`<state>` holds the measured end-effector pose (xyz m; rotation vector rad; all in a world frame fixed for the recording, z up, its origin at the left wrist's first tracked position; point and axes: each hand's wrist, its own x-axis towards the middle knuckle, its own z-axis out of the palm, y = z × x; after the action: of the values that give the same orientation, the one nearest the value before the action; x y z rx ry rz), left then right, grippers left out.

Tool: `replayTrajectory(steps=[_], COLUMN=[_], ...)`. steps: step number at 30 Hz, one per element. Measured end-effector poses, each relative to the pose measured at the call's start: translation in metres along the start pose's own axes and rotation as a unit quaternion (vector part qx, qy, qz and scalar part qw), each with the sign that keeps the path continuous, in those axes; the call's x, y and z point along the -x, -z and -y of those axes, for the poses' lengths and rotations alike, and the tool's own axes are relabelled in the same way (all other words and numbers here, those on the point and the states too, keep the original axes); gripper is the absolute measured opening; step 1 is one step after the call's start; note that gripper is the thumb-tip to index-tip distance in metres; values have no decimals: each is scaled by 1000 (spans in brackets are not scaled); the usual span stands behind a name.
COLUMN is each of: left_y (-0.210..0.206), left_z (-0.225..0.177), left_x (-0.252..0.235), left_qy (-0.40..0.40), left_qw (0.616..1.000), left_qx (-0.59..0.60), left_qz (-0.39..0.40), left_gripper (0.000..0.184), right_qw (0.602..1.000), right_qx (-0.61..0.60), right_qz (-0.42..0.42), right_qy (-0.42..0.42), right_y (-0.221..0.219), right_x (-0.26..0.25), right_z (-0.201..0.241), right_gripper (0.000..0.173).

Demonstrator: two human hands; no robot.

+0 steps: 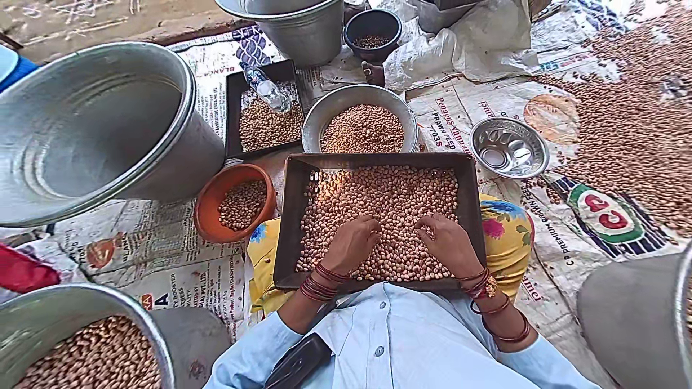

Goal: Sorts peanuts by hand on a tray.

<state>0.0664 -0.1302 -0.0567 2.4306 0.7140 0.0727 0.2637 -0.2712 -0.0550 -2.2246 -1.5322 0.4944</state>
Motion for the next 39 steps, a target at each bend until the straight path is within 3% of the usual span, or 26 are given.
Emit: replayTrajectory(steps=[2, 5, 8, 11, 15, 19, 21, 24, 26, 28, 32, 35, 39], left_y=[13, 60, 107, 126, 102, 66, 54, 43, 37, 35, 46, 53, 40], left_z=[14, 43, 77, 95, 66, 48, 48, 49, 49, 51, 63, 67, 64], left_x=[6, 25, 54, 68, 48, 26, 23, 24, 25, 26, 31, 35, 33], left_qy=[5, 107, 236, 256, 171, 159, 152, 132, 125, 119, 130, 142, 118], left_qw=[998, 981, 925, 887, 943, 977, 982, 987, 987, 986, 970, 962, 974], left_qx=[17, -26, -117, -160, -86, -16, -7, 1, -6, 1, 70, 53, 17], left_qz=[-63, -161, -274, -350, -271, -139, -114, -95, -97, -116, -193, -226, -191], left_gripper=[20, 20, 18, 19, 14, 16, 17, 18, 17, 16, 14, 14, 19], right_qw=[999, 999, 999, 999, 999, 998, 988, 929, 914, 930, 987, 994, 994], right_qx=[35, 42, 39, 40, 21, -42, -154, -369, -404, -366, -143, -30, 11], right_qz=[18, 20, 8, 2, 4, 23, 20, 18, 7, 22, 32, 31, 48], right_qy=[-10, -7, 4, 16, 27, 30, 14, -28, -29, -22, 59, 103, 99], right_y=[-3, -7, -9, -13, -19, -18, -17, -9, -6, -4, -19, -32, -40], right_x=[-1, -1, 0, -1, -1, -3, -2, -6, -14, -25, -47, -58, -65], right_z=[3, 1, -2, -6, -4, -7, -14, -14, -8, 5, 38, 57, 66], right_gripper=[21, 22, 20, 20, 22, 22, 21, 18, 22, 20, 21, 23, 24])
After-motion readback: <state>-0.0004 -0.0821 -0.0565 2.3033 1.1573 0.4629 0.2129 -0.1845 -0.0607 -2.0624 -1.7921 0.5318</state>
